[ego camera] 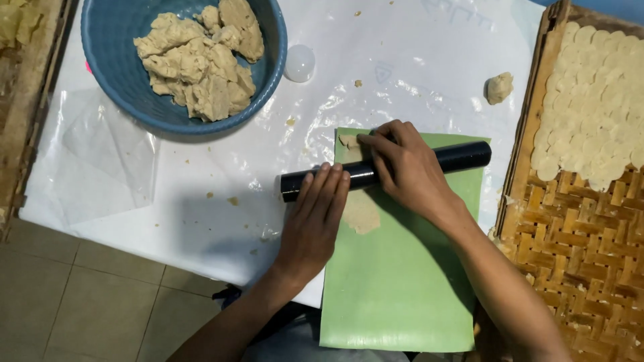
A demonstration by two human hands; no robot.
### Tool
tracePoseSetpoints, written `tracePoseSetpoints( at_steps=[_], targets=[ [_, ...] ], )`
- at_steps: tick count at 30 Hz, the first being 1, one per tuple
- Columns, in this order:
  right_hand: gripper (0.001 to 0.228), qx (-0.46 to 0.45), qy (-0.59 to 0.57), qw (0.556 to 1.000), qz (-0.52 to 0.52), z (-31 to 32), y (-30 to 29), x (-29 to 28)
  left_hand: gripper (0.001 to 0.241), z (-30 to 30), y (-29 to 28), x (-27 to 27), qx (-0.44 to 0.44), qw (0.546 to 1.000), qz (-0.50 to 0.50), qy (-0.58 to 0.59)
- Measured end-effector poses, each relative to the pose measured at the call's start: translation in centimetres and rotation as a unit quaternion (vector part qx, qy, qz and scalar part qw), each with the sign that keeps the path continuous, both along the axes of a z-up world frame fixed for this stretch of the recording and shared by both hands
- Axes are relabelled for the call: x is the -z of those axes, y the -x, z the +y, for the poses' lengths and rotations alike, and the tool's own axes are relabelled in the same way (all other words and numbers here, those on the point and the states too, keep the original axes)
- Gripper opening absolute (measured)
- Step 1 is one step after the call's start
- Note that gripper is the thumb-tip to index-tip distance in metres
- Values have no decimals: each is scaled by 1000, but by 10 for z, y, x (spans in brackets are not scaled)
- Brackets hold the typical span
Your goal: Flattening small pieces of dough into thin discs using a rolling pin on a mat.
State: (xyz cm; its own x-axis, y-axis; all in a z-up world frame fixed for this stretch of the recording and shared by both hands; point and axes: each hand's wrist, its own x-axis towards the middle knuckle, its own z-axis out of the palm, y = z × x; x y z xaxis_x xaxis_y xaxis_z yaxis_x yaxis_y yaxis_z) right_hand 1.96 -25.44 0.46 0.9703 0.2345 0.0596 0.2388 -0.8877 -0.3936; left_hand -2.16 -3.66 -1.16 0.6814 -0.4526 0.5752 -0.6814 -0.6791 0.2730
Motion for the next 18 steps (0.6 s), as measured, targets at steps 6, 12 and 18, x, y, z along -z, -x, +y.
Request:
tracePoseSetpoints(
  at_steps=[6, 12, 18],
  targets=[
    [21, 2, 34, 999, 28, 16, -16, -20, 45, 4, 28, 3, 11, 1000, 25, -11],
    [24, -5, -54, 998, 40, 17, -1, -22, 46, 5, 35, -2, 3, 999, 20, -26],
    [26, -38, -35, 998, 25, 18, 3, -9, 44, 4, 32, -8, -4, 1000, 11, -24]
  ],
)
